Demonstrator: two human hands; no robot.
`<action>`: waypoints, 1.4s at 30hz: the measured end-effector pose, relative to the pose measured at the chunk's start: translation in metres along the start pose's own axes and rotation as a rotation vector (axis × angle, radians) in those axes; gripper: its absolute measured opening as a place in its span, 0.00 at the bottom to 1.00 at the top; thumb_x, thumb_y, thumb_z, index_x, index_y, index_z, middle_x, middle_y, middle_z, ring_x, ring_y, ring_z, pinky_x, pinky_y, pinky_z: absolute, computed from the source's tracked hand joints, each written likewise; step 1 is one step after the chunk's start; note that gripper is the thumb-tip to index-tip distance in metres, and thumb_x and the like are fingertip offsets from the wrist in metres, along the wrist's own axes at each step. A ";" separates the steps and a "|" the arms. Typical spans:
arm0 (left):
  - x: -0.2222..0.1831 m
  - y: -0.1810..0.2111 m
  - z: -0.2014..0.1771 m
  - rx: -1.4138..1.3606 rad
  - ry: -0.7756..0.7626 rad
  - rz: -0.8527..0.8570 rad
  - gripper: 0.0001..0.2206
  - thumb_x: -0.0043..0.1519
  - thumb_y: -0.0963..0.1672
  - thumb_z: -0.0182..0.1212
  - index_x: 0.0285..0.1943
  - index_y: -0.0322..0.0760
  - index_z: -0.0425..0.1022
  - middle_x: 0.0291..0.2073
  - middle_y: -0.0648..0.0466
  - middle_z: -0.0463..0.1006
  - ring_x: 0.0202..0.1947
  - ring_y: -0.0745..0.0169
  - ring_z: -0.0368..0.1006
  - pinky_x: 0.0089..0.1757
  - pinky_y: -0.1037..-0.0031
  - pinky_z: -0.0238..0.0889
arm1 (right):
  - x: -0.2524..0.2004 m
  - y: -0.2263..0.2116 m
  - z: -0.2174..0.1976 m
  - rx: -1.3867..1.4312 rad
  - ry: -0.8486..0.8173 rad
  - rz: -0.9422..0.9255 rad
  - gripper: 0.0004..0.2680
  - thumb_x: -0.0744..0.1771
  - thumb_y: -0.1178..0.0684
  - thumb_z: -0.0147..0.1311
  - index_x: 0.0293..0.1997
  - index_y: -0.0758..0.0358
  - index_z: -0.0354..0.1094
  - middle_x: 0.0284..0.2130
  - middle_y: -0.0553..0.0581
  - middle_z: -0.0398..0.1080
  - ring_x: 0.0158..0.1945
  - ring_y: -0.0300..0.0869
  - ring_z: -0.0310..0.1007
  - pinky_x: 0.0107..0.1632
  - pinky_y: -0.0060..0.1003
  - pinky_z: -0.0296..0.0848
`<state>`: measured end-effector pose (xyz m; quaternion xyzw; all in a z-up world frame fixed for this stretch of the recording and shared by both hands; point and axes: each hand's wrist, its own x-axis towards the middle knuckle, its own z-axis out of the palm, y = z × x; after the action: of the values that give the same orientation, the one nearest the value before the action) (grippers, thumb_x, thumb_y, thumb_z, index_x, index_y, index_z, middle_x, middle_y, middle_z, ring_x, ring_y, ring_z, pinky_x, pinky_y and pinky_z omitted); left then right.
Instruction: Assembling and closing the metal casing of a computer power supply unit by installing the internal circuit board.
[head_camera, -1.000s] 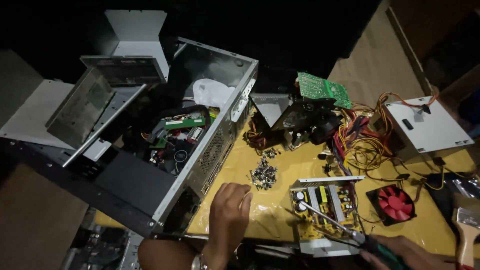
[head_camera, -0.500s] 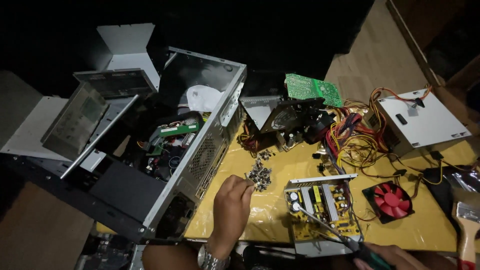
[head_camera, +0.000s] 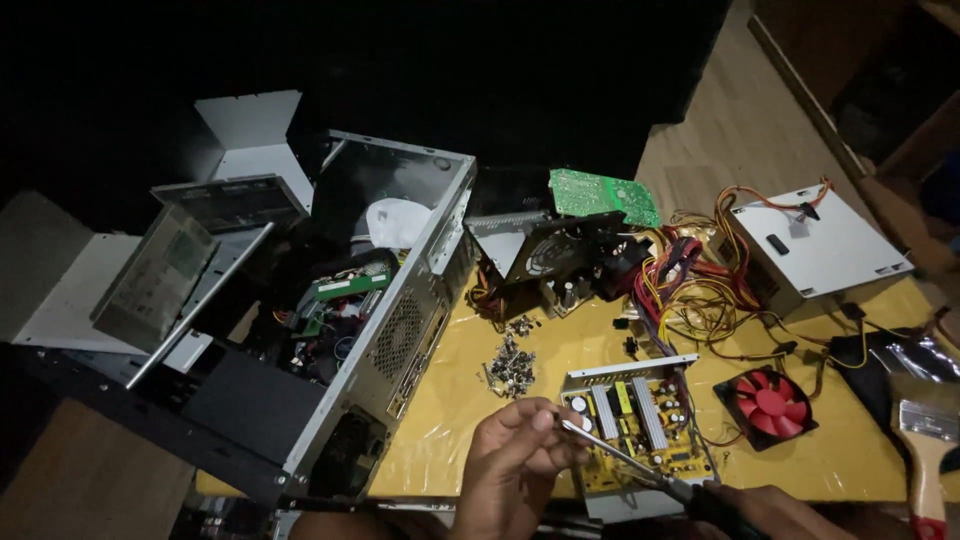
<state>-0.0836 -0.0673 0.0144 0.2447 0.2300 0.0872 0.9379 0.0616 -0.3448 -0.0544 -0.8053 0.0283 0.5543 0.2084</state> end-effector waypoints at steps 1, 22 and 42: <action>-0.002 0.000 0.003 0.022 -0.026 0.009 0.06 0.61 0.37 0.61 0.40 0.19 0.75 0.37 0.33 0.80 0.29 0.41 0.75 0.36 0.56 0.75 | 0.002 0.006 -0.001 -0.186 0.015 -0.128 0.11 0.68 0.40 0.53 0.50 0.42 0.81 0.37 0.45 0.85 0.43 0.32 0.85 0.50 0.25 0.70; -0.011 0.000 0.006 0.385 -0.186 0.174 0.09 0.54 0.39 0.68 0.37 0.18 0.82 0.30 0.35 0.85 0.29 0.47 0.80 0.37 0.59 0.78 | -0.036 0.034 0.022 -0.999 0.473 0.109 0.23 0.63 0.13 0.38 0.67 -0.03 0.40 0.53 0.14 0.65 0.71 0.15 0.54 0.79 0.23 0.47; -0.001 0.005 -0.006 0.607 -0.169 0.018 0.06 0.55 0.37 0.67 0.37 0.24 0.85 0.30 0.42 0.85 0.32 0.52 0.81 0.41 0.64 0.78 | -0.048 0.045 0.017 -0.675 0.679 -0.201 0.22 0.58 0.18 0.57 0.58 0.04 0.68 0.62 0.17 0.66 0.77 0.27 0.51 0.82 0.33 0.50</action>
<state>-0.0878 -0.0610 0.0133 0.5217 0.1644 0.0020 0.8371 0.0153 -0.3888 -0.0300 -0.9619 -0.1645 0.2159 -0.0326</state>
